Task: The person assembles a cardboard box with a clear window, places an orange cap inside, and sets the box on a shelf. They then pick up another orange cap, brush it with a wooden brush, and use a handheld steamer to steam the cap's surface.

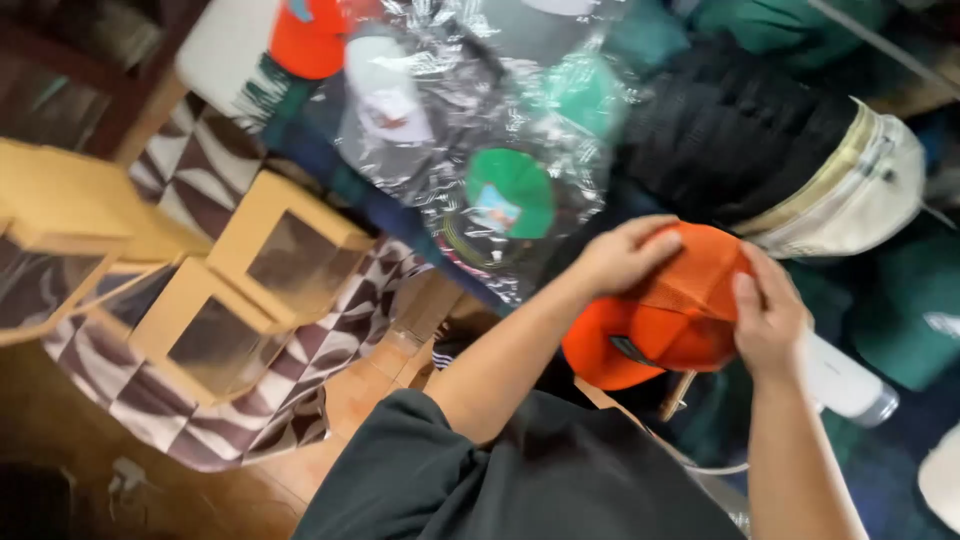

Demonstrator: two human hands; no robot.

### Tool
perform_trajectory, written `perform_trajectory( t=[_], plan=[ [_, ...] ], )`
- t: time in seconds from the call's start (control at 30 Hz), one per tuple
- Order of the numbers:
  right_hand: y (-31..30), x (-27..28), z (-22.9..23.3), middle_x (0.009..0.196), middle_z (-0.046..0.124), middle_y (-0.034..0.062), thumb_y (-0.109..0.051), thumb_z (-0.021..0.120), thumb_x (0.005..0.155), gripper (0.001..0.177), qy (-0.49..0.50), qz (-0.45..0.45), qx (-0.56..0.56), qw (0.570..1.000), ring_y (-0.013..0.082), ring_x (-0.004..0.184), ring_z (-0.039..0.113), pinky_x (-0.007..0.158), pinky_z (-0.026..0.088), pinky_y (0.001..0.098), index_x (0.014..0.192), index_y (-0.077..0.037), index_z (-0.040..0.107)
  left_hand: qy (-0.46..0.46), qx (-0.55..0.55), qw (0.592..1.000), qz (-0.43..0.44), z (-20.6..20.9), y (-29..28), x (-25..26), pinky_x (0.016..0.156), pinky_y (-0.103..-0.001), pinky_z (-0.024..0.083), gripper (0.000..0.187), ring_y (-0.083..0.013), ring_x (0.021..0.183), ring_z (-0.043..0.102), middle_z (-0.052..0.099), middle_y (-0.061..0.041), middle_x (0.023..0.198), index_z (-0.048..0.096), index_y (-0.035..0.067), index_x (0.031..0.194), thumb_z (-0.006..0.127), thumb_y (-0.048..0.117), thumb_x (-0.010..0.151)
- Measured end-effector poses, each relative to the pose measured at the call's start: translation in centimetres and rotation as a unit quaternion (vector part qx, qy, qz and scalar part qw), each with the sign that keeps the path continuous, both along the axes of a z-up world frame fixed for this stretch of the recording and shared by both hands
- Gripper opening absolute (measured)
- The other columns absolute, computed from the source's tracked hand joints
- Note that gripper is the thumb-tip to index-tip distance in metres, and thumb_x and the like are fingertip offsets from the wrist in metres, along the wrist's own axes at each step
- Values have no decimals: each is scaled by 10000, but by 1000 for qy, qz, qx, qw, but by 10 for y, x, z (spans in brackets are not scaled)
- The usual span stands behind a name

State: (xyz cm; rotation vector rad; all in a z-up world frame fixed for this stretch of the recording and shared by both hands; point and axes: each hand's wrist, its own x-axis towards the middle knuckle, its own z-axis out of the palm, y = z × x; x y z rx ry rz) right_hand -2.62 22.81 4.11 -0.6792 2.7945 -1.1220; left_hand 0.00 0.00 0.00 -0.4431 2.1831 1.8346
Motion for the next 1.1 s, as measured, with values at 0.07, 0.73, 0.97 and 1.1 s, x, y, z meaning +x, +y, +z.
perform_trajectory(
  t=[0.07,0.73,0.97,1.1],
  plan=[
    [-18,25,20,1430,593,252,-40,518,1099,302,23,24,-91,995,371,1390,546,1180,429,443,1360,83,607,61,-8,998,-1,0,-24,35,1148,-316,375,659,-198,1375,552,594,-15,1486,569,214,1428,512,587,887],
    [-395,145,-69,1172,716,247,23,499,1044,266,-349,287,-136,882,344,1062,708,873,599,480,1250,78,658,-75,182,744,638,-101,-241,424,924,-382,616,407,-307,1025,729,688,-233,1201,601,24,1334,644,187,963],
    [-443,166,-122,1456,542,269,-26,624,960,524,-272,235,29,933,382,1344,527,1123,444,532,1472,-4,514,-226,93,847,472,-69,-276,406,1213,-378,362,760,-232,1390,504,418,-150,1587,372,173,1565,624,474,914],
    [-444,179,-103,1338,641,87,-43,695,942,324,-205,219,3,954,290,1277,594,1016,529,414,1259,-109,707,-207,43,875,436,-46,-278,397,1153,-382,459,738,-241,1314,590,457,-190,1520,440,20,1490,667,411,907]
  ],
)
